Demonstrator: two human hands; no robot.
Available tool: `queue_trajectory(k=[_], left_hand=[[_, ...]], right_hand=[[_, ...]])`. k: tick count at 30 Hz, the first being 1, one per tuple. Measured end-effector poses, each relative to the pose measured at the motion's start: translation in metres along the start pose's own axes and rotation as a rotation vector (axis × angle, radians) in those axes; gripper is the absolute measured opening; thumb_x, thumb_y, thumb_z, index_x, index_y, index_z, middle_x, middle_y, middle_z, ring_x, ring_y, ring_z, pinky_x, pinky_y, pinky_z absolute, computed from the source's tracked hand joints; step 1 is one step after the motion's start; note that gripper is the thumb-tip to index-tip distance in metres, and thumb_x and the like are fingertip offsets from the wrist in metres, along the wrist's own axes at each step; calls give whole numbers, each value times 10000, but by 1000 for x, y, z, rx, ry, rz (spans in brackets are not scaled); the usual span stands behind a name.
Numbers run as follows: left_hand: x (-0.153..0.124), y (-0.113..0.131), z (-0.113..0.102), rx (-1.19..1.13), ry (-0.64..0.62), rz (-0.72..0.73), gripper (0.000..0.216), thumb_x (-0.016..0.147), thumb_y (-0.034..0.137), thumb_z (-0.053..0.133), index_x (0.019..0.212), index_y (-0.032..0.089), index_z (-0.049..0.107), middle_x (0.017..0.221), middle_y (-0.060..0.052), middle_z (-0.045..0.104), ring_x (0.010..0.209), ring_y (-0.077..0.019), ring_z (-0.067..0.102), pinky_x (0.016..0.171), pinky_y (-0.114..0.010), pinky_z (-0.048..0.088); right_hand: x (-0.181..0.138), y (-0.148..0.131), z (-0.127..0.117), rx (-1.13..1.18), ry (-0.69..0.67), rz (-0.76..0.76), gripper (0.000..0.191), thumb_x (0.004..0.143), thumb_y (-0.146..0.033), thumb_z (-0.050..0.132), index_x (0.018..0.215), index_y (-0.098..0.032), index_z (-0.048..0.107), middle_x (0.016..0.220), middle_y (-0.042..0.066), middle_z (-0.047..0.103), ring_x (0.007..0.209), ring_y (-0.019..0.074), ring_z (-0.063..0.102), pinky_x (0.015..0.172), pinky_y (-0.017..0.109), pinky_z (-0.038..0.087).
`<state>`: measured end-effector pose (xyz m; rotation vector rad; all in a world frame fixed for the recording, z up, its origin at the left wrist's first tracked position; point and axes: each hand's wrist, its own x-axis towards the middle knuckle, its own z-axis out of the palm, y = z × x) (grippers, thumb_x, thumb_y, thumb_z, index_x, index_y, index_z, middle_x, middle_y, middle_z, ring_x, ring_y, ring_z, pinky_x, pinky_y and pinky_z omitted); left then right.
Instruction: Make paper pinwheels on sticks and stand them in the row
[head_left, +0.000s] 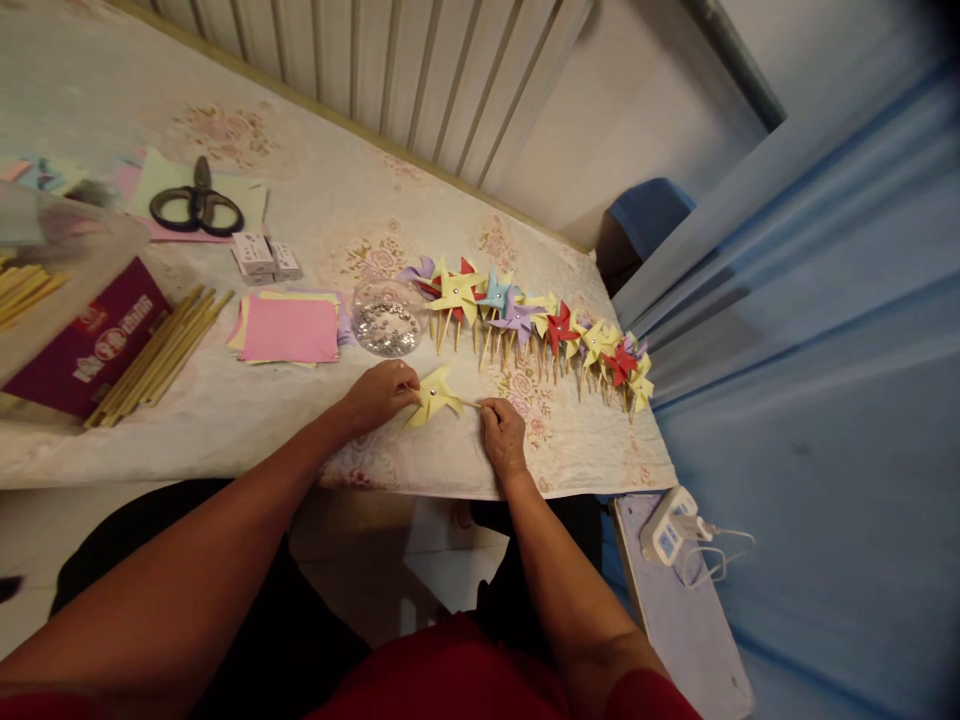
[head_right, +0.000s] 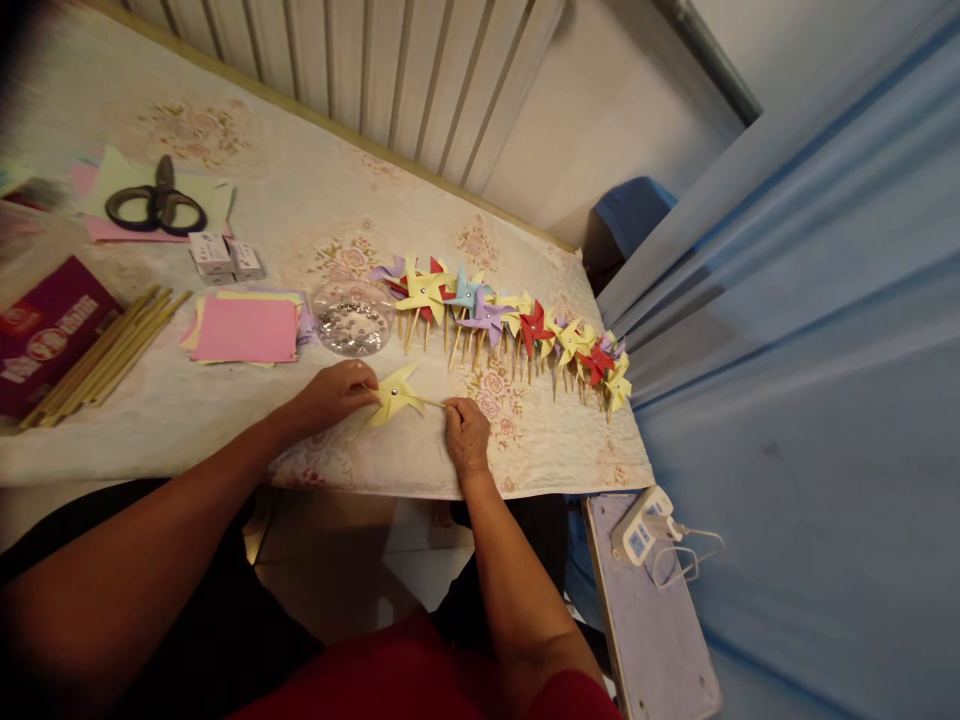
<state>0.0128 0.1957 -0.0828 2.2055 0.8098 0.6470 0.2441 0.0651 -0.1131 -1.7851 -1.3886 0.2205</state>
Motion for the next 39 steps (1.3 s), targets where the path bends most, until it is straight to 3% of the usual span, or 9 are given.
queue_trajectory(k=[28,39], left_hand=[[0,-4,10,-103,76,-43,153,757,329,578,712,190,622,707,-7,601,682,-162,544,649,-292,406],[-3,7,14,-114,80,-128,156,759,329,581,730,180,621,735,-15,600,702,-169,553,699,-311,433]], right_hand=[[0,-2,-1,-1,-10,31,221,891,-310,484,797,-222,663,832,29,674,828,190,600,820,316,456],[1,-1,0,13,6,59,211,878,-301,486,791,-214,657,817,25,673,813,187,599,804,309,449]])
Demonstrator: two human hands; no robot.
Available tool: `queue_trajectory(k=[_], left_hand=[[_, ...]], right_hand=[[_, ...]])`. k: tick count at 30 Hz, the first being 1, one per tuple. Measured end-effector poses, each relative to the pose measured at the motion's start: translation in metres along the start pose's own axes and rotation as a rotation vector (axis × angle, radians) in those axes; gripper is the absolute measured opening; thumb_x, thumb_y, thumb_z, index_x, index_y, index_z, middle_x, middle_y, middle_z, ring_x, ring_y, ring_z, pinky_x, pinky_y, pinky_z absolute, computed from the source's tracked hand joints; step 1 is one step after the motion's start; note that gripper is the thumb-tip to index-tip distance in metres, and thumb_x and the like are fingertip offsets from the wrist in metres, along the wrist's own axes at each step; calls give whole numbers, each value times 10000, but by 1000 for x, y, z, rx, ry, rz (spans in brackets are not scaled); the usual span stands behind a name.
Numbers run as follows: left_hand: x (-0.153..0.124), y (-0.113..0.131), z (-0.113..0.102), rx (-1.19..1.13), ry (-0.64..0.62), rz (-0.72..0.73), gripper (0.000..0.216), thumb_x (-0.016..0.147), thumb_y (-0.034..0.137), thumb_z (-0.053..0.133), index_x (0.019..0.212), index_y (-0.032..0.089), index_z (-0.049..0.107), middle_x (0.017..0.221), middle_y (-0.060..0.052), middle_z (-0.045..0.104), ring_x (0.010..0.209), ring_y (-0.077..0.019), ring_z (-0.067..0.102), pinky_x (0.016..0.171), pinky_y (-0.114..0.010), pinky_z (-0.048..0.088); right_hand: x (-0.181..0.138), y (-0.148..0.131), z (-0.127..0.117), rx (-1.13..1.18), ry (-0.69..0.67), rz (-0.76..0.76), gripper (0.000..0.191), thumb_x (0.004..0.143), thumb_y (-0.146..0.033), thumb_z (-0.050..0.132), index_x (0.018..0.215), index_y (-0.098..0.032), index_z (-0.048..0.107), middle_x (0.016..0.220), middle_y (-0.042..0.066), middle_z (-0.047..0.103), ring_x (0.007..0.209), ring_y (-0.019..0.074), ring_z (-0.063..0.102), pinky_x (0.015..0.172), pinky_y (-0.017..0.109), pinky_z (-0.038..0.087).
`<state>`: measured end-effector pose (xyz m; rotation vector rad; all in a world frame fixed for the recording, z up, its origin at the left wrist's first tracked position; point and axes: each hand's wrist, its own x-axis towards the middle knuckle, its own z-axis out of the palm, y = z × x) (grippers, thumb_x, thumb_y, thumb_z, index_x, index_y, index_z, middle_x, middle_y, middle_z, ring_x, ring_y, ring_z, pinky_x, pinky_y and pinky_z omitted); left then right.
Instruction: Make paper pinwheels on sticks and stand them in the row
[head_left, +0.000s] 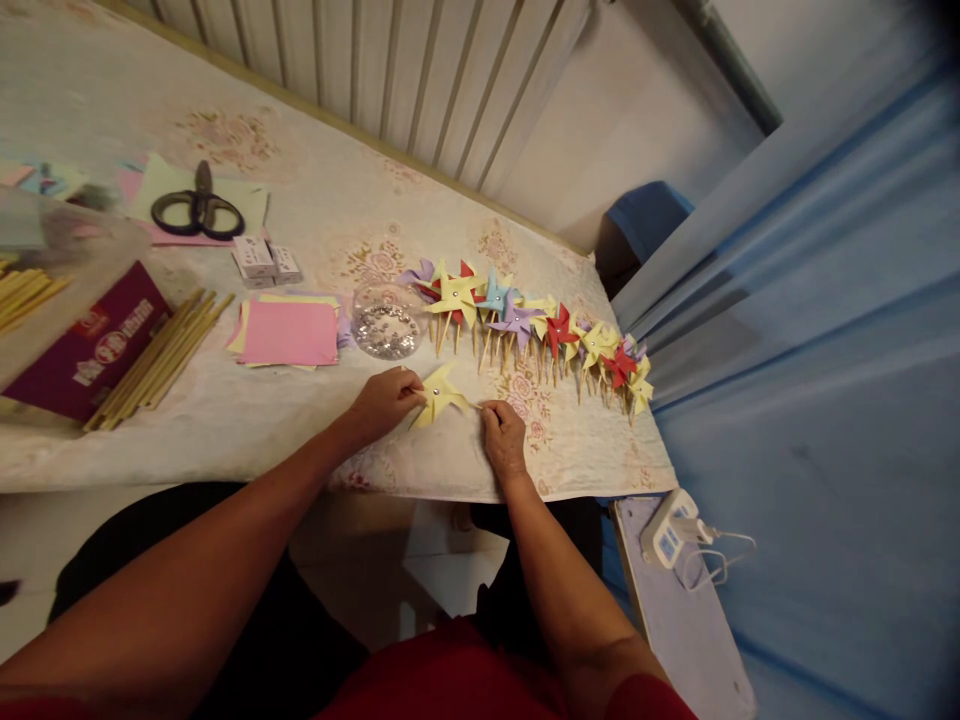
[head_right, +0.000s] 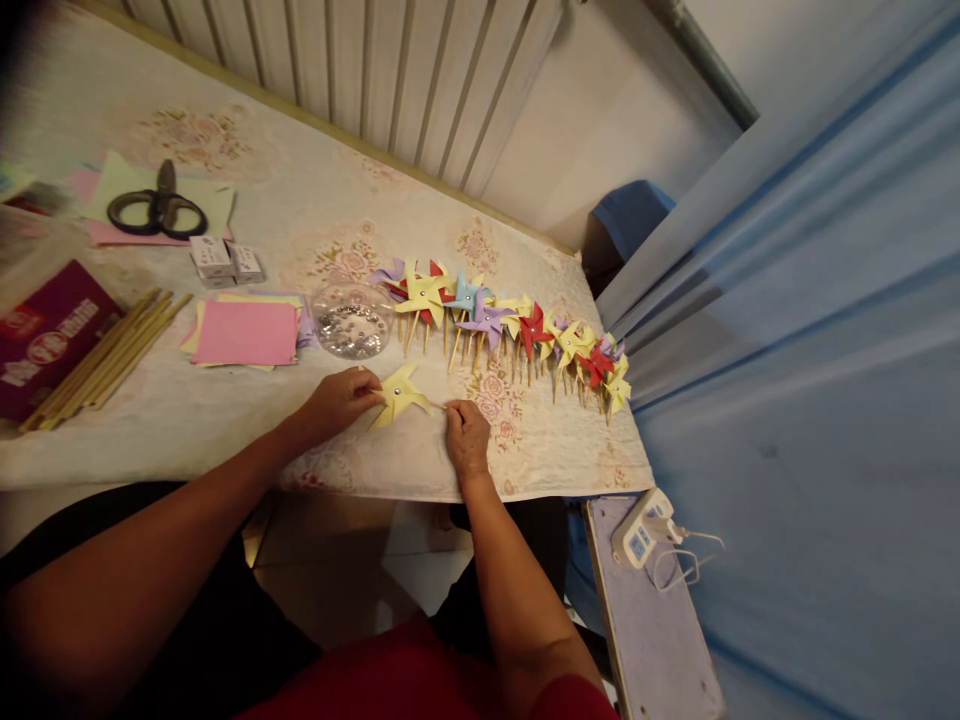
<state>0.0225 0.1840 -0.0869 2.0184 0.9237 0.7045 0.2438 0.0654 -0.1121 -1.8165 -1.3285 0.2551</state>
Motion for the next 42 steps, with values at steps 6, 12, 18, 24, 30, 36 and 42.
queue_trajectory(k=[6,12,18,24,30,36,42], left_hand=[[-2,0,4,-48,44,-15,149,749,310,622,808,175,647,808,-25,619,712,-165,579,716,-324,484],[-1,-6,-4,-154,130,39,307,719,339,687,983,183,675,1062,-76,651,900,-204,613,751,-339,549],[1,-11,-13,-100,120,38,401,706,347,697,1073,187,670,1107,-90,656,893,-213,602,759,-357,550],[2,-15,-13,21,81,60,280,733,333,681,974,191,662,1075,-94,659,963,-245,591,783,-366,529],[1,-19,-11,107,100,168,161,765,325,682,857,207,621,999,-80,668,1023,-260,582,953,-430,468],[-1,-18,-12,112,57,191,157,760,324,688,839,211,614,983,-66,670,1007,-252,585,924,-410,465],[-5,-16,-10,131,15,173,177,766,336,691,849,197,619,921,-63,669,910,-239,590,844,-383,463]], right_hand=[[0,2,1,13,11,13,203,877,-301,492,794,-219,658,815,20,674,810,188,602,805,311,451],[0,-1,0,18,22,18,204,870,-301,492,793,-218,661,815,26,677,815,193,604,803,317,452],[0,-3,-1,7,14,14,212,875,-315,485,789,-218,654,815,27,678,813,191,601,806,313,453],[0,-2,-1,3,10,9,210,874,-308,489,783,-217,655,809,27,674,810,190,599,799,312,449],[0,-1,0,3,8,5,208,875,-295,489,789,-219,663,815,27,679,814,192,605,804,317,454],[0,0,1,-10,16,6,214,877,-301,480,783,-222,655,811,26,674,807,193,597,797,313,450],[0,0,1,-13,15,18,222,882,-319,477,788,-218,651,799,21,668,796,191,594,788,309,439]])
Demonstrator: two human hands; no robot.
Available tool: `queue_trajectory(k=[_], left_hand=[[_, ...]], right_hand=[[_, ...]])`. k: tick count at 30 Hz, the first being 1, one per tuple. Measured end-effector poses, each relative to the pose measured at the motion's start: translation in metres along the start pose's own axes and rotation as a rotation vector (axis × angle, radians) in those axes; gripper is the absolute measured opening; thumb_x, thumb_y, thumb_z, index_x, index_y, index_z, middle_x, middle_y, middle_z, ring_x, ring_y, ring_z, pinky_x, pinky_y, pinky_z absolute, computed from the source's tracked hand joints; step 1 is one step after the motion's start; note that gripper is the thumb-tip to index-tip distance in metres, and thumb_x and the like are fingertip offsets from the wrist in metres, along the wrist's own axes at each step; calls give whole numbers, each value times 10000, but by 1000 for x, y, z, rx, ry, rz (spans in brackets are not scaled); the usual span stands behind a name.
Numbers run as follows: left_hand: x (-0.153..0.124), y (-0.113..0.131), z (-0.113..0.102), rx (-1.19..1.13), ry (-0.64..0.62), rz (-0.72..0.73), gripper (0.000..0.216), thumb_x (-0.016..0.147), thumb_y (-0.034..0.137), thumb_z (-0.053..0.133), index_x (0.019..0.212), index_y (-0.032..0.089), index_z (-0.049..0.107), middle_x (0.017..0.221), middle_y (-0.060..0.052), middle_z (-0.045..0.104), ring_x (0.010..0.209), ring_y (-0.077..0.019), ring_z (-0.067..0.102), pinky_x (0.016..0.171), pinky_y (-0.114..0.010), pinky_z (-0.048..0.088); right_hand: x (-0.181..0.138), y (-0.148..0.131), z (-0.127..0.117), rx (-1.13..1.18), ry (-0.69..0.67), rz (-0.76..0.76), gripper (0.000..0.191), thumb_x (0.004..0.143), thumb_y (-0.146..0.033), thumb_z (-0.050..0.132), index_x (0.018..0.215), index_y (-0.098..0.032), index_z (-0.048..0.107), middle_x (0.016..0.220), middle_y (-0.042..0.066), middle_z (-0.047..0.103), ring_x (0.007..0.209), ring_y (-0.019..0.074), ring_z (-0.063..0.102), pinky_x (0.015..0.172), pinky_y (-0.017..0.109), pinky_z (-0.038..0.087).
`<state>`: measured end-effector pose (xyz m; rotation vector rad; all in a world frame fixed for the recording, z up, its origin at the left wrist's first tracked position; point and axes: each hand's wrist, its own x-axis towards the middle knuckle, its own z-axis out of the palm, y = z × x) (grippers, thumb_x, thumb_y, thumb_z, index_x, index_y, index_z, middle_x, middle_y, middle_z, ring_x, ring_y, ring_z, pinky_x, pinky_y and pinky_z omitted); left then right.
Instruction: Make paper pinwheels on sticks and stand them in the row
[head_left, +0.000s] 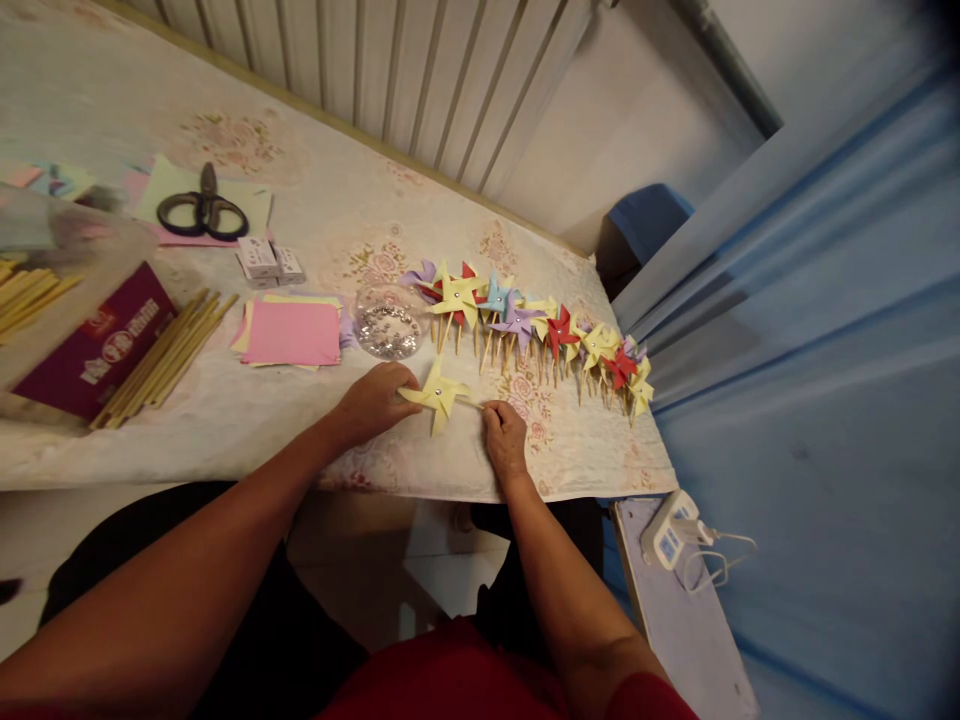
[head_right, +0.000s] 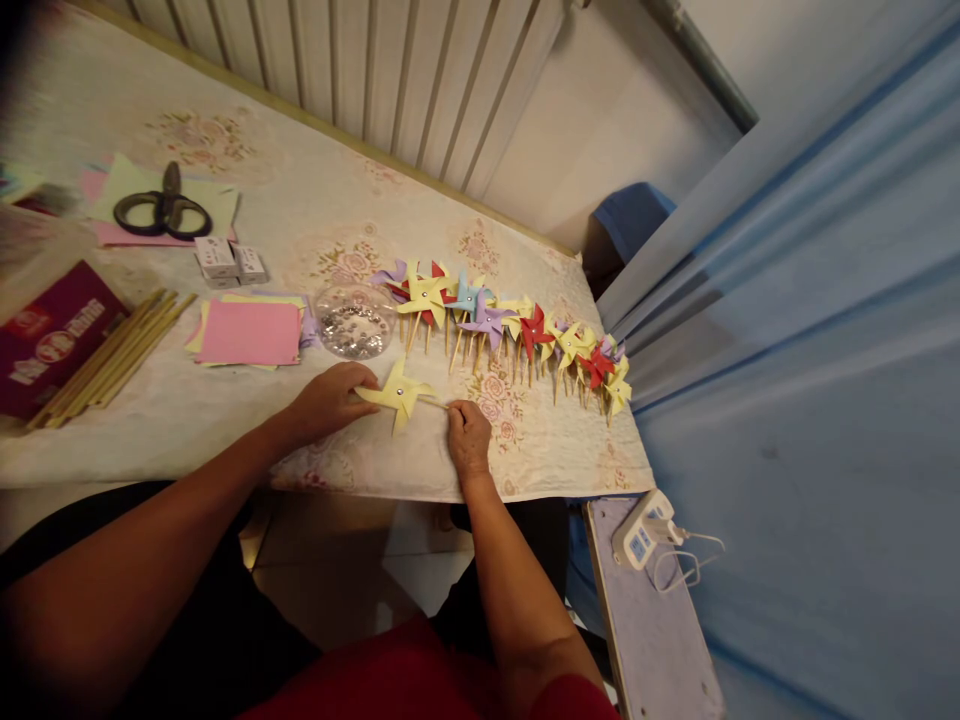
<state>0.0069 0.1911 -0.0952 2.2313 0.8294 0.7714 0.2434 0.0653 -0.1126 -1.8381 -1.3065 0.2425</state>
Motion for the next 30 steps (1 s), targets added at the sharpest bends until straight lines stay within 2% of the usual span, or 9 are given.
queue_trajectory(k=[19,30], left_hand=[[-7,17,5,-65,-95,-141,271,740,379,684,925,193,616,930,-59,678,838,-226,622,750,-350,490],[-10,21,11,-115,-107,-116,227,763,336,658,938,195,623,855,-24,656,745,-187,606,706,-323,465]], right_hand=[[1,0,0,22,2,21,233,871,-334,476,788,-210,655,785,22,665,773,190,582,778,307,434],[1,-1,0,32,14,28,228,878,-324,479,795,-213,660,780,15,666,765,185,581,770,296,432]])
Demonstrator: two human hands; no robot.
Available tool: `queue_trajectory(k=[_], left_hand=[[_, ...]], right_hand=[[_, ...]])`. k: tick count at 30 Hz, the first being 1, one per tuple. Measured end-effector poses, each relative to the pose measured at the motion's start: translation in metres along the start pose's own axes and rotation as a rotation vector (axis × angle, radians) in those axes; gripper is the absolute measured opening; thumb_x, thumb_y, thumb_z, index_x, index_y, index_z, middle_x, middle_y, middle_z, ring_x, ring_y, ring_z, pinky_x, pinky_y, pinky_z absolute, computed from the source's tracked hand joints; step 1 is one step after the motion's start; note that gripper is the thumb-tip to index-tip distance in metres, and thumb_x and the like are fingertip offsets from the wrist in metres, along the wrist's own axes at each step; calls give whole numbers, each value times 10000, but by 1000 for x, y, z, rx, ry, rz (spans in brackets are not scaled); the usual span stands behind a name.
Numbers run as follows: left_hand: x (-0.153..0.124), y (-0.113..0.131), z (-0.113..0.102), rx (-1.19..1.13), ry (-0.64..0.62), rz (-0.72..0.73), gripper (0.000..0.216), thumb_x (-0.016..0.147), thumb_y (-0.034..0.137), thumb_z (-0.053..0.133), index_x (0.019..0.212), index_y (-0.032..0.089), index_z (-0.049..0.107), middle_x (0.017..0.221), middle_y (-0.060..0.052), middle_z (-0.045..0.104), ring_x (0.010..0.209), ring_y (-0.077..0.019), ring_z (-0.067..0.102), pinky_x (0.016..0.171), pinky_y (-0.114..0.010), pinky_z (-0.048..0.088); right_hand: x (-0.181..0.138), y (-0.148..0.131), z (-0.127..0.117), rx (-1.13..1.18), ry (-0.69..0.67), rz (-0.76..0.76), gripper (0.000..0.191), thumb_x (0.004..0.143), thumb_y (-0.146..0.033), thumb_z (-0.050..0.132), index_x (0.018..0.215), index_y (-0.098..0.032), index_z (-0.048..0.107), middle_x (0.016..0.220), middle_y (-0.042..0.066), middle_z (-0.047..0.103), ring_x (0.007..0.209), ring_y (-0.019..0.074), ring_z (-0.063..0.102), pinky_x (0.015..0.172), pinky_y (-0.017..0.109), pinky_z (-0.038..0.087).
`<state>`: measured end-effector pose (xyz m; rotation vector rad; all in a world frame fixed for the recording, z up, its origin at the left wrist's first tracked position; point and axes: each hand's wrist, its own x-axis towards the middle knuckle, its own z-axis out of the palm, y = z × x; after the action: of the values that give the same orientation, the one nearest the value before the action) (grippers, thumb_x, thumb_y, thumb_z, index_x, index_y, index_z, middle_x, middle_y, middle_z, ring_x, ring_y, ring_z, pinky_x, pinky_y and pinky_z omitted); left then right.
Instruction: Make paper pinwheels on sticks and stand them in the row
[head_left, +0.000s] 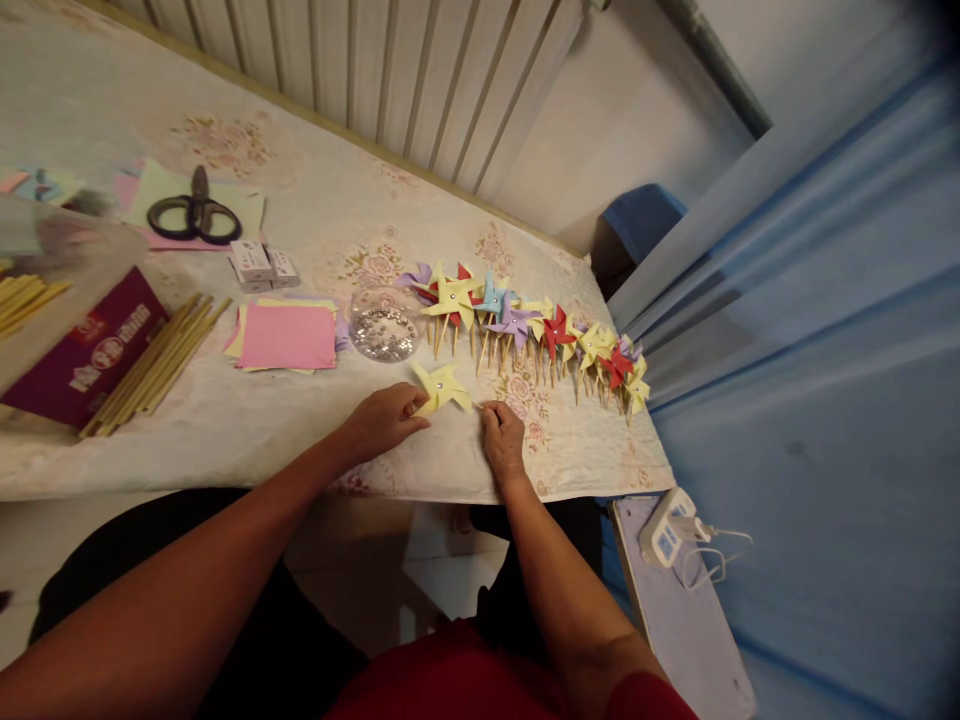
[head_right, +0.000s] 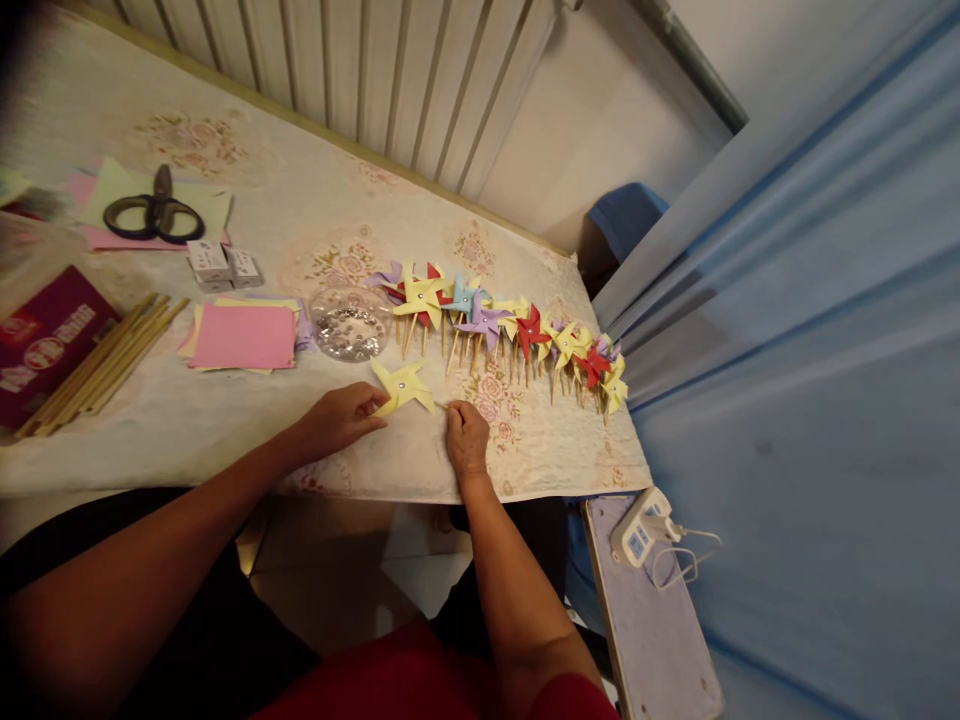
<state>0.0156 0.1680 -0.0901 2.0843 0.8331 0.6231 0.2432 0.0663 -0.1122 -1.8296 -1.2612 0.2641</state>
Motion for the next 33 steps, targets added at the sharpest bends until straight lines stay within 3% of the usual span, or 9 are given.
queue_trajectory(k=[17,19,22,26,29,33], left_hand=[[-1,5,12,33,-47,66,216,807,260,615,1008,183,624,911,-40,668,772,-186,614,742,-322,468],[-2,6,12,62,-1,67,184,823,251,604,992,184,629,885,-40,673,765,-188,615,735,-321,471],[-4,7,9,139,201,74,86,864,236,553,896,188,617,857,-53,664,797,-204,616,747,-333,482],[0,1,-1,232,476,120,99,827,233,620,907,176,608,1012,-118,652,1037,-276,589,937,-413,473],[6,-6,-5,210,458,142,202,765,226,692,948,179,621,1179,-142,616,1161,-303,544,1045,-456,422],[10,-11,-4,139,343,120,201,725,212,719,898,197,619,1213,-122,615,1186,-301,539,1080,-472,403]], right_hand=[[0,2,1,11,-1,0,217,868,-314,484,810,-216,669,776,11,672,754,187,587,771,300,444],[0,2,1,10,2,4,217,870,-317,485,809,-217,667,776,9,672,755,186,586,771,299,443],[0,2,0,10,3,3,221,874,-325,487,807,-216,667,769,7,666,753,185,584,764,297,440],[0,2,-1,3,-8,1,226,872,-327,482,808,-215,669,763,5,660,747,182,576,766,296,438],[-1,2,-1,15,-19,6,230,872,-331,480,803,-215,666,760,2,654,742,180,570,760,292,437],[-1,1,-1,30,-25,9,233,875,-334,476,801,-216,663,747,-1,642,737,179,566,750,291,435]])
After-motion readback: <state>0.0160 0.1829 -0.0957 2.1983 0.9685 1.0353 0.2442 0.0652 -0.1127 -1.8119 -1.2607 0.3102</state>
